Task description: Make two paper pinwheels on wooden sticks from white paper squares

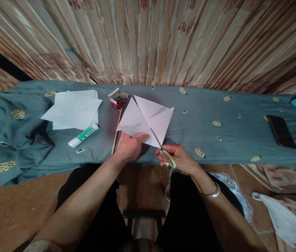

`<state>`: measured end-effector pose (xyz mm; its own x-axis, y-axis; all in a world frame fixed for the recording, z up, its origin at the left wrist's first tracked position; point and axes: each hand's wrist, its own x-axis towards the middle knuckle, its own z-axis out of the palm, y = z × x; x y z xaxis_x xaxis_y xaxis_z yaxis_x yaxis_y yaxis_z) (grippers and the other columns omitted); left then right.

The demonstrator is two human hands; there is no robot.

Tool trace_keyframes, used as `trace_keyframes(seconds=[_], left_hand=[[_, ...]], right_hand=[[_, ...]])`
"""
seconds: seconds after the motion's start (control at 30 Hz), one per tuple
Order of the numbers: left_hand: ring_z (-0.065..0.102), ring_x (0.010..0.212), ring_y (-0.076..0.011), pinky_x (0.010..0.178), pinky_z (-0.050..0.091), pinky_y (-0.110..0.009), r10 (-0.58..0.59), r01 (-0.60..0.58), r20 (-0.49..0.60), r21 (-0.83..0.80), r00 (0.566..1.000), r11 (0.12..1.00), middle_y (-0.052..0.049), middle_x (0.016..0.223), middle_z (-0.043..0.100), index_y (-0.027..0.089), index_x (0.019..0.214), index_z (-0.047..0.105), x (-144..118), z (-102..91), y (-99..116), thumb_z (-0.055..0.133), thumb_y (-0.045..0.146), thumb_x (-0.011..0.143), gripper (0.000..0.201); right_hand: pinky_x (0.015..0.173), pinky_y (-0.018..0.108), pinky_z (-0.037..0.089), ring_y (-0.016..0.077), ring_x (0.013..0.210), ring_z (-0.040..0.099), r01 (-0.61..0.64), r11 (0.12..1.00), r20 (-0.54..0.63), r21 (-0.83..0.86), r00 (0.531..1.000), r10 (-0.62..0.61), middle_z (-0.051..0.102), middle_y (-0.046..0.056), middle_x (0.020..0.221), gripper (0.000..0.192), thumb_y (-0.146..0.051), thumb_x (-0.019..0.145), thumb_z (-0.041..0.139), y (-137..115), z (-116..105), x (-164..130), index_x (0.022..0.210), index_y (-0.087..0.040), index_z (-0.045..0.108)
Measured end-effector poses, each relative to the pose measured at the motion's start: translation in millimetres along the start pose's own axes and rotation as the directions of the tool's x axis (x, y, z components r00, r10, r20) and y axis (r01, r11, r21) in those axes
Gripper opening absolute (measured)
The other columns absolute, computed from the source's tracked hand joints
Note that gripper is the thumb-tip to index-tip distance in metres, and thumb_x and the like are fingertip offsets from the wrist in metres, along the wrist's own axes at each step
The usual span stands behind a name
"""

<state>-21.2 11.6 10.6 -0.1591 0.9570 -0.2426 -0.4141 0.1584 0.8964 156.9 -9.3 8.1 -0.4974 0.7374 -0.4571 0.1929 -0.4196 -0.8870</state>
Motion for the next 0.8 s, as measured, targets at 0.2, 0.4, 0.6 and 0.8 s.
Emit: trace_keyframes(seconds=[0.2, 0.4, 0.6, 0.8], left_hand=[[0.066, 0.092, -0.0255, 0.093, 0.046, -0.039, 0.015, -0.015, -0.006, 0.016, 1.0, 1.0, -0.008, 0.096, 0.072, 0.015, 0.105, 0.064, 0.9, -1.4, -1.1, 0.077, 0.015, 0.047, 0.059], [0.066, 0.088, -0.0245, 0.09, 0.049, -0.037, -0.018, 0.017, 0.01, 0.042, 1.0, 0.999, -0.008, 0.094, 0.072, 0.016, 0.108, 0.062, -2.5, 1.1, -0.8, 0.077, 0.017, 0.048, 0.062], [0.065, 0.089, -0.0238, 0.092, 0.047, -0.037, -0.031, 0.03, 0.033, 0.018, 0.999, 0.999, -0.007, 0.093, 0.072, 0.015, 0.11, 0.06, -2.6, 2.3, -1.2, 0.075, 0.018, 0.046, 0.065], [0.065, 0.092, -0.0247, 0.094, 0.046, -0.038, -0.023, 0.022, 0.034, 0.035, 0.999, 0.999, -0.008, 0.095, 0.071, 0.014, 0.112, 0.06, -3.1, 1.8, -0.4, 0.075, 0.018, 0.047, 0.067]], right_hand=[[0.046, 0.018, 0.037, 0.0065, 0.05, 0.054, -0.023, 0.999, -0.023, 0.041, 0.999, 0.024, 0.059, -0.004, 0.057, 0.043, -0.05, 0.058, 0.084, -1.4, 1.6, 0.3, 0.076, -0.015, 0.066], [0.045, 0.017, 0.036, 0.006, 0.05, 0.052, 0.009, 1.0, 0.001, -0.009, 1.0, -0.009, 0.061, -0.003, 0.058, 0.041, -0.05, 0.064, 0.081, 0.8, -0.8, 0.4, 0.079, -0.015, 0.066], [0.045, 0.016, 0.035, 0.0051, 0.05, 0.052, -0.016, 0.999, -0.02, 0.044, 1.0, 0.017, 0.059, -0.004, 0.056, 0.042, -0.047, 0.059, 0.085, -0.4, -0.5, 1.0, 0.076, -0.014, 0.066], [0.047, 0.017, 0.038, 0.0058, 0.051, 0.054, -0.025, 0.997, -0.036, 0.073, 0.999, 0.028, 0.059, -0.005, 0.058, 0.042, -0.047, 0.055, 0.086, -3.1, 1.8, 0.9, 0.074, -0.015, 0.066]])
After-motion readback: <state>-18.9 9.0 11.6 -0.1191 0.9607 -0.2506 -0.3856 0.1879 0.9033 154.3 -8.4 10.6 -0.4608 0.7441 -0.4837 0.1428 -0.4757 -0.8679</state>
